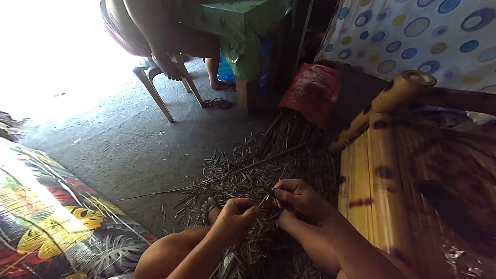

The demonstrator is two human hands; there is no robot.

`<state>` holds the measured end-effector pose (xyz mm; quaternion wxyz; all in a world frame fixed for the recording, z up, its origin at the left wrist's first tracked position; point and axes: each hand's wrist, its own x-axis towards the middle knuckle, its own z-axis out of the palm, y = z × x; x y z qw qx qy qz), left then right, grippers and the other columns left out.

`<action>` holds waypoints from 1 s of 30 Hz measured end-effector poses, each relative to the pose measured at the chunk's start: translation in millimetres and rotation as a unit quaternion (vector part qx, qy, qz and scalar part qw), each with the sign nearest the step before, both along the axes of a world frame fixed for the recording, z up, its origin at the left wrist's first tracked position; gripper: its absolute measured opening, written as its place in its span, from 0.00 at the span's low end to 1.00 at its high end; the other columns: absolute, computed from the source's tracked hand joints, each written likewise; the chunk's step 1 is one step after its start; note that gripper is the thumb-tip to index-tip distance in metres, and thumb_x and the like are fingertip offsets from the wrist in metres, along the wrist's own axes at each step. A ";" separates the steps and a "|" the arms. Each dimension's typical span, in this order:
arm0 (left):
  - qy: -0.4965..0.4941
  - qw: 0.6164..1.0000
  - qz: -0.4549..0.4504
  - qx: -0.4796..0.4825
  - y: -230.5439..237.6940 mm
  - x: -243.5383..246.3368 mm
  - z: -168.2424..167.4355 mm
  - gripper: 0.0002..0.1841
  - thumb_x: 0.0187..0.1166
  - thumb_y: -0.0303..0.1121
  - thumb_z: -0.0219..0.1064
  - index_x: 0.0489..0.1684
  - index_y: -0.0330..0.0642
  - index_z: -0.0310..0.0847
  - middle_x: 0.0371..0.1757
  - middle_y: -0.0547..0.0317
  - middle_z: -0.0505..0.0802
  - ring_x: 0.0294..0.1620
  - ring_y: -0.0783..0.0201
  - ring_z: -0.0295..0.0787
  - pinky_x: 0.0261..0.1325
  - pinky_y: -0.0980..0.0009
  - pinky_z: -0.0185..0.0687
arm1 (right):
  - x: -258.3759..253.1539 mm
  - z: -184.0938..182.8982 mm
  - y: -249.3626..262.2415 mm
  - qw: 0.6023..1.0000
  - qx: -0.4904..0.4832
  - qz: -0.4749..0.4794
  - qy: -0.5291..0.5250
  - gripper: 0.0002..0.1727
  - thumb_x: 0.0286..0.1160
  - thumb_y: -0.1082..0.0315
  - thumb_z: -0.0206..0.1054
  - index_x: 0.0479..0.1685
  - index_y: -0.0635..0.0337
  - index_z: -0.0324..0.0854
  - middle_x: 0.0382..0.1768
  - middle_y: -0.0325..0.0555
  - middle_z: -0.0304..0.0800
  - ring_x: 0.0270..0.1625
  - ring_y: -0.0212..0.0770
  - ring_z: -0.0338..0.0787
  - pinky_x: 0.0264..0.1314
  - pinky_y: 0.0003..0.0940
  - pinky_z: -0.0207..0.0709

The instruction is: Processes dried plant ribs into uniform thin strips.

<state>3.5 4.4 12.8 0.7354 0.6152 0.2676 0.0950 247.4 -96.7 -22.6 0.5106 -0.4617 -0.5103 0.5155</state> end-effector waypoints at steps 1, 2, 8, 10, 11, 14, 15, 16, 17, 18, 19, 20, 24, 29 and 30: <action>0.010 1.000 -0.003 -0.001 1.5 0.0 -0.2 0.09 0.84 0.32 0.64 0.38 0.39 0.89 0.19 0.65 0.83 0.12 0.75 0.71 0.15 0.79 0.67 | 2.1 -0.2 0.2 1.000 -0.010 0.004 -0.005 0.11 0.88 0.62 0.61 0.42 0.58 0.84 0.23 0.35 0.86 0.19 0.25 0.78 0.20 0.20 0.71; 0.018 1.000 -0.006 -0.005 3.1 -0.1 -0.2 0.09 0.84 0.32 0.64 0.38 0.40 0.89 0.19 0.65 0.83 0.12 0.75 0.70 0.15 0.79 0.67 | 3.7 -0.6 0.7 1.000 -0.017 0.007 -0.012 0.11 0.88 0.62 0.61 0.42 0.58 0.84 0.23 0.34 0.86 0.19 0.25 0.78 0.20 0.20 0.71; 0.038 0.999 -0.014 -0.026 6.8 0.6 -1.0 0.10 0.85 0.33 0.64 0.37 0.39 0.88 0.16 0.64 0.81 0.11 0.75 0.68 0.14 0.79 0.64 | 6.2 -4.9 3.3 0.999 -0.044 0.013 -0.024 0.10 0.87 0.63 0.62 0.43 0.58 0.85 0.23 0.34 0.86 0.19 0.25 0.79 0.21 0.20 0.71; 0.038 0.999 -0.022 -0.025 7.5 0.3 -2.2 0.11 0.86 0.34 0.63 0.37 0.39 0.88 0.17 0.64 0.81 0.11 0.75 0.68 0.14 0.79 0.64 | 7.9 -6.2 3.2 0.998 -0.056 0.018 -0.024 0.10 0.86 0.63 0.62 0.43 0.58 0.85 0.23 0.34 0.87 0.19 0.25 0.79 0.21 0.20 0.71; 0.038 0.999 -0.025 -0.025 8.0 0.2 -2.8 0.11 0.86 0.34 0.63 0.37 0.39 0.88 0.17 0.65 0.81 0.11 0.75 0.68 0.14 0.79 0.64 | 8.4 -7.0 3.0 0.998 -0.060 0.021 -0.024 0.10 0.86 0.63 0.62 0.43 0.58 0.86 0.23 0.34 0.87 0.20 0.24 0.79 0.21 0.20 0.71; 0.040 0.998 -0.028 -0.033 9.4 -0.7 -3.9 0.10 0.85 0.34 0.64 0.38 0.39 0.88 0.17 0.64 0.81 0.11 0.75 0.69 0.15 0.79 0.65 | 10.2 -9.8 3.6 0.997 -0.069 0.026 -0.027 0.11 0.86 0.62 0.63 0.43 0.58 0.86 0.23 0.34 0.87 0.19 0.25 0.79 0.21 0.20 0.72; 0.040 0.998 -0.028 -0.035 10.4 -1.9 -3.8 0.10 0.85 0.34 0.64 0.38 0.38 0.88 0.17 0.64 0.81 0.11 0.75 0.69 0.14 0.79 0.65 | 12.5 -11.3 3.5 0.997 -0.068 0.015 -0.035 0.11 0.86 0.61 0.62 0.42 0.57 0.86 0.22 0.33 0.87 0.19 0.25 0.79 0.21 0.21 0.72; 0.037 0.998 -0.025 -0.038 11.5 -4.3 -3.2 0.10 0.85 0.33 0.64 0.37 0.39 0.88 0.17 0.64 0.81 0.11 0.75 0.69 0.14 0.79 0.65 | 17.7 -13.5 2.7 0.997 -0.063 -0.014 -0.048 0.11 0.85 0.61 0.61 0.42 0.57 0.86 0.22 0.33 0.86 0.19 0.26 0.79 0.21 0.23 0.72; 0.032 0.999 -0.018 -0.038 12.6 -8.2 -1.4 0.10 0.85 0.33 0.64 0.36 0.39 0.88 0.17 0.64 0.82 0.11 0.75 0.69 0.14 0.80 0.66 | 26.8 -15.9 1.3 0.995 -0.058 -0.059 -0.063 0.12 0.84 0.62 0.59 0.42 0.58 0.85 0.23 0.34 0.85 0.19 0.27 0.79 0.21 0.25 0.73; 0.028 0.999 -0.006 -0.034 13.6 -11.6 1.1 0.10 0.84 0.33 0.64 0.35 0.40 0.88 0.16 0.64 0.82 0.10 0.75 0.69 0.14 0.80 0.66 | 37.5 -17.6 0.0 0.990 -0.054 -0.105 -0.072 0.11 0.85 0.62 0.59 0.42 0.58 0.84 0.23 0.34 0.85 0.19 0.27 0.78 0.20 0.24 0.73; 0.026 0.999 0.008 -0.027 14.9 -12.7 2.3 0.10 0.84 0.32 0.64 0.34 0.39 0.87 0.16 0.64 0.82 0.10 0.75 0.69 0.13 0.80 0.66 | 45.7 -17.6 0.0 0.986 -0.045 -0.143 -0.072 0.11 0.86 0.63 0.58 0.43 0.58 0.84 0.24 0.34 0.87 0.18 0.27 0.79 0.19 0.23 0.73; 0.023 0.999 0.022 -0.026 15.4 -11.0 0.9 0.10 0.84 0.32 0.64 0.34 0.39 0.87 0.16 0.64 0.81 0.10 0.75 0.70 0.13 0.79 0.67 | 49.7 -15.0 1.1 0.982 -0.036 -0.172 -0.065 0.11 0.87 0.64 0.57 0.44 0.58 0.83 0.24 0.35 0.87 0.18 0.28 0.79 0.19 0.23 0.74; -0.006 0.999 0.037 -0.019 9.7 0.2 -6.5 0.12 0.87 0.33 0.61 0.37 0.37 0.87 0.18 0.63 0.82 0.12 0.74 0.70 0.14 0.79 0.66 | 20.6 2.9 4.6 0.987 -0.047 -0.155 -0.001 0.12 0.90 0.63 0.54 0.46 0.59 0.81 0.26 0.37 0.88 0.20 0.30 0.82 0.21 0.26 0.78; -0.041 0.998 0.010 -0.041 3.2 3.8 -6.5 0.13 0.90 0.33 0.58 0.40 0.37 0.86 0.20 0.63 0.83 0.13 0.74 0.71 0.14 0.80 0.67 | -37.5 6.0 5.3 0.995 -0.057 0.001 0.077 0.12 0.89 0.62 0.56 0.44 0.59 0.82 0.25 0.38 0.87 0.20 0.28 0.81 0.21 0.24 0.75; -0.048 0.997 0.008 -0.052 1.9 4.1 -7.0 0.13 0.90 0.33 0.56 0.40 0.37 0.86 0.19 0.63 0.82 0.12 0.74 0.71 0.14 0.80 0.67 | -41.8 3.9 5.6 0.993 -0.058 0.016 0.097 0.12 0.89 0.62 0.57 0.44 0.59 0.82 0.25 0.38 0.87 0.20 0.28 0.81 0.22 0.23 0.75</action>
